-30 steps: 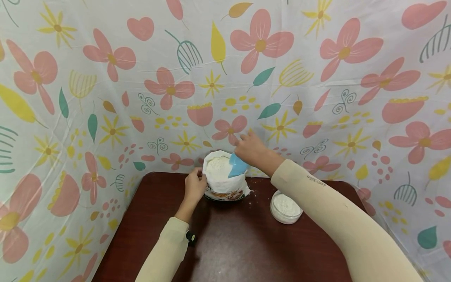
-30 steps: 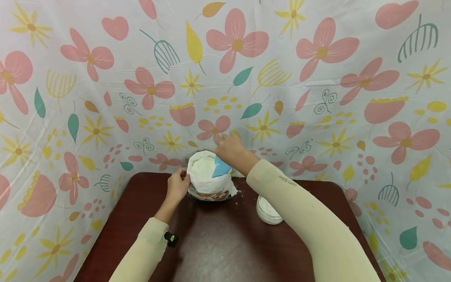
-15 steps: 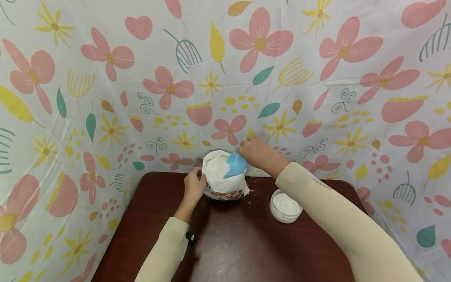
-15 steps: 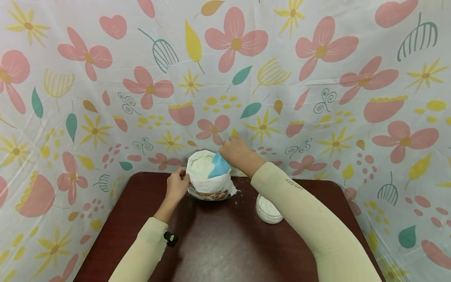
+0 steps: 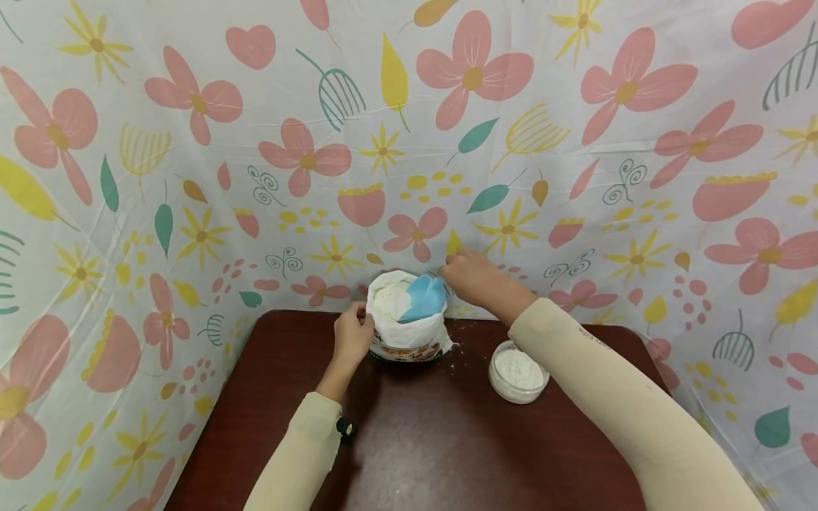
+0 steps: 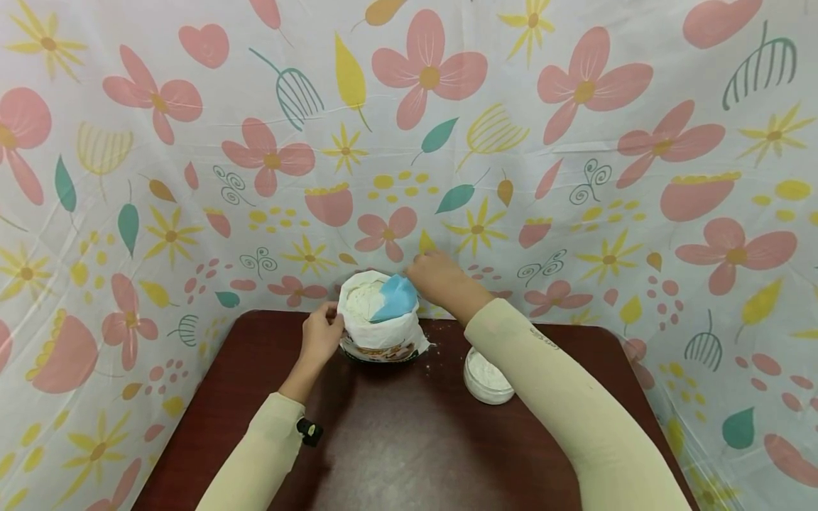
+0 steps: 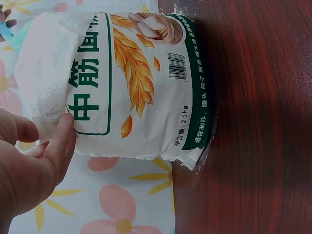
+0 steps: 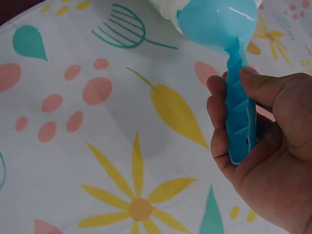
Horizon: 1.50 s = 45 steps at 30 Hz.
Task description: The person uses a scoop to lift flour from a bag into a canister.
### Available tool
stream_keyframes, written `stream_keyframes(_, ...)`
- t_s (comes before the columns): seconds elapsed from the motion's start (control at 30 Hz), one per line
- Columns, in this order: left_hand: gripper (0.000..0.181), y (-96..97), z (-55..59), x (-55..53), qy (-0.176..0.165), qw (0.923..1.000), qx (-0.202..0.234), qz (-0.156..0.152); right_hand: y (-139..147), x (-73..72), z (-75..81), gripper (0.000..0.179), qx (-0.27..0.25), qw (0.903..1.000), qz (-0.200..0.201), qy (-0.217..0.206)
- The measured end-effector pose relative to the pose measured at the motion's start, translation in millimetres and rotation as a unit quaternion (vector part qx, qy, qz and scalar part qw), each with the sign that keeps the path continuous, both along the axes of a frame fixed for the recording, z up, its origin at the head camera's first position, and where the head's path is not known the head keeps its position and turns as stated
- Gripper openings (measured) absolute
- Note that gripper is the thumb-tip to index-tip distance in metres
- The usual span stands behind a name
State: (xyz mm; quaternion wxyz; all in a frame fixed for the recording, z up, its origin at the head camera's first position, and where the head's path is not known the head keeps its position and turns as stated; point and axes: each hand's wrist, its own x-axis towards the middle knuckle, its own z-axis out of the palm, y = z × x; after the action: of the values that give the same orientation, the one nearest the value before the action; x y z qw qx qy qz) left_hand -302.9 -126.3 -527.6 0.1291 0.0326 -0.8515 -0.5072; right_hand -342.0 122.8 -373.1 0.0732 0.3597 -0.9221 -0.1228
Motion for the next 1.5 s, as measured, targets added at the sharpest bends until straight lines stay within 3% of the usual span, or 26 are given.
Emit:
stream_keyframes(0.47, 0.025, -0.2, -0.3, -0.5, -0.005, 0.9999, 0.009, -0.003, 4.7, 4.5, -18.0, 0.027, -0.018, 0.9996, -0.01, 0.019)
stream_keyframes(0.87, 0.026, -0.2, 0.2, 0.6, -0.01, 0.9998, 0.016, -0.009, 8.5, 5.0, -43.7, 0.027, -0.09, 0.9955, -0.01, 0.03)
stream_keyframes(1.17, 0.025, 0.3, 1.4, 1.1, -0.009, 0.9998, 0.017, -0.003, 6.7, 5.6, -53.0, 0.031, -0.087, 0.9951, -0.007, 0.045)
stream_keyframes(1.37, 0.027, 0.6, 0.9, 1.4, -0.013, 0.9997, 0.019, -0.007, 3.7, 5.1, -63.0, 0.035, -0.111, 0.9904, 0.008, 0.082)
stream_keyframes(1.5, 0.027, 0.3, 0.9, 1.2, -0.012, 0.9998, 0.016, -0.005, 0.7, 5.5, -68.6, 0.035, -0.137, 0.9871, 0.004, 0.082)
